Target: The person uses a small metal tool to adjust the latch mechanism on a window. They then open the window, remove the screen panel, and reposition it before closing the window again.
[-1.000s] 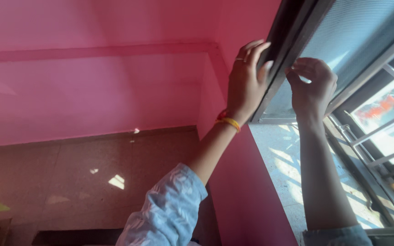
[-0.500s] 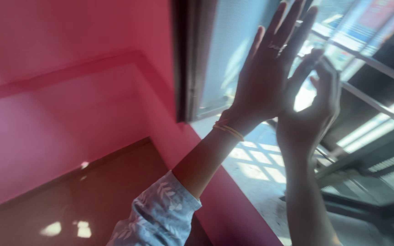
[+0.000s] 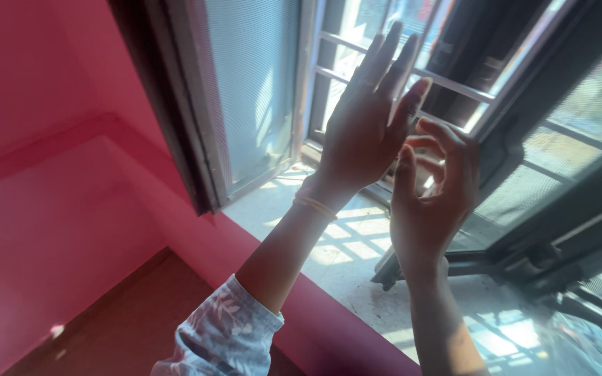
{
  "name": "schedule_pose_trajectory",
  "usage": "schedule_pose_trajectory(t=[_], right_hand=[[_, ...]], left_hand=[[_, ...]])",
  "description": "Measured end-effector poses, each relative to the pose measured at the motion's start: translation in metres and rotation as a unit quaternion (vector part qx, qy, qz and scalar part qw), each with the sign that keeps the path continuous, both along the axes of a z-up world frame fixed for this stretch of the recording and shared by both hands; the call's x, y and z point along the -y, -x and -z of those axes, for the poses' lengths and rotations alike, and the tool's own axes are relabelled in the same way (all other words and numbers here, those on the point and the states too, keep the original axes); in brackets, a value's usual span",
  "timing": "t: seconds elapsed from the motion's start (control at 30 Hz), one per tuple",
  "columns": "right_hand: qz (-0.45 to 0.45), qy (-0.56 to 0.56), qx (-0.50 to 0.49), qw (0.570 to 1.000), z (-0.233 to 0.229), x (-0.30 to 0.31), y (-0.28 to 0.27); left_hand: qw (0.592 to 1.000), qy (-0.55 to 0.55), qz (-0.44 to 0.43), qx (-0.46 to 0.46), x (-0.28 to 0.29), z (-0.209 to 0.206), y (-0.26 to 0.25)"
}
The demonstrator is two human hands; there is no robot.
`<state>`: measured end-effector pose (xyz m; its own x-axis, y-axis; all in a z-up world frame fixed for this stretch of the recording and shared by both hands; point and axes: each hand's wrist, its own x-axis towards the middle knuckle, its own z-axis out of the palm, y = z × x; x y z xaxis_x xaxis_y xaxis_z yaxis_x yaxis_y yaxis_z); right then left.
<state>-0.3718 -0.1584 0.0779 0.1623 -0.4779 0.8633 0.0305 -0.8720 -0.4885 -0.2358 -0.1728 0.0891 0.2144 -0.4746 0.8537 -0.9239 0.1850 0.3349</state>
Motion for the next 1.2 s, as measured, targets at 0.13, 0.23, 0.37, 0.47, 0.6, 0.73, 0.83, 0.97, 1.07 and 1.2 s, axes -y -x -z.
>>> schedule_pose_trajectory(t=[0.13,0.23,0.37,0.47,0.6,0.73,0.83,0.97,1.07,1.2], right_hand=[[0.006,-0.025,0.017,1.000,-0.002,-0.005,0.009],[0.017,-0.036,0.034,0.999,-0.004,-0.013,0.021],[0.018,-0.031,0.049,0.998,-0.009,-0.018,0.035],[0.069,-0.054,0.051,0.995,-0.009,-0.026,0.048],[0.181,0.024,0.003,0.983,-0.011,-0.022,0.062],[0.198,0.022,-0.017,0.980,-0.008,-0.013,0.065],[0.176,0.001,-0.006,0.984,-0.005,-0.009,0.065],[0.145,-0.020,0.012,0.989,0.000,-0.004,0.062],[0.123,-0.037,0.033,0.991,0.002,-0.002,0.060],[0.123,-0.055,0.047,0.990,0.003,-0.004,0.056]], left_hand=[[0.994,-0.023,0.072,-0.077,0.001,-0.004,0.010],[0.991,-0.039,0.095,-0.090,-0.001,-0.006,0.015],[0.985,-0.054,0.126,-0.100,0.001,-0.010,0.021],[0.986,-0.058,0.134,-0.082,0.006,-0.011,0.026],[0.984,-0.066,0.150,-0.073,0.015,-0.007,0.033],[0.979,-0.090,0.167,-0.078,0.019,0.003,0.042],[0.969,-0.071,0.224,-0.080,0.020,0.006,0.047],[0.910,-0.120,0.342,-0.202,0.019,0.008,0.046],[0.880,-0.158,0.380,-0.236,0.017,0.008,0.045],[0.866,-0.175,0.396,-0.248,0.016,0.007,0.044]])
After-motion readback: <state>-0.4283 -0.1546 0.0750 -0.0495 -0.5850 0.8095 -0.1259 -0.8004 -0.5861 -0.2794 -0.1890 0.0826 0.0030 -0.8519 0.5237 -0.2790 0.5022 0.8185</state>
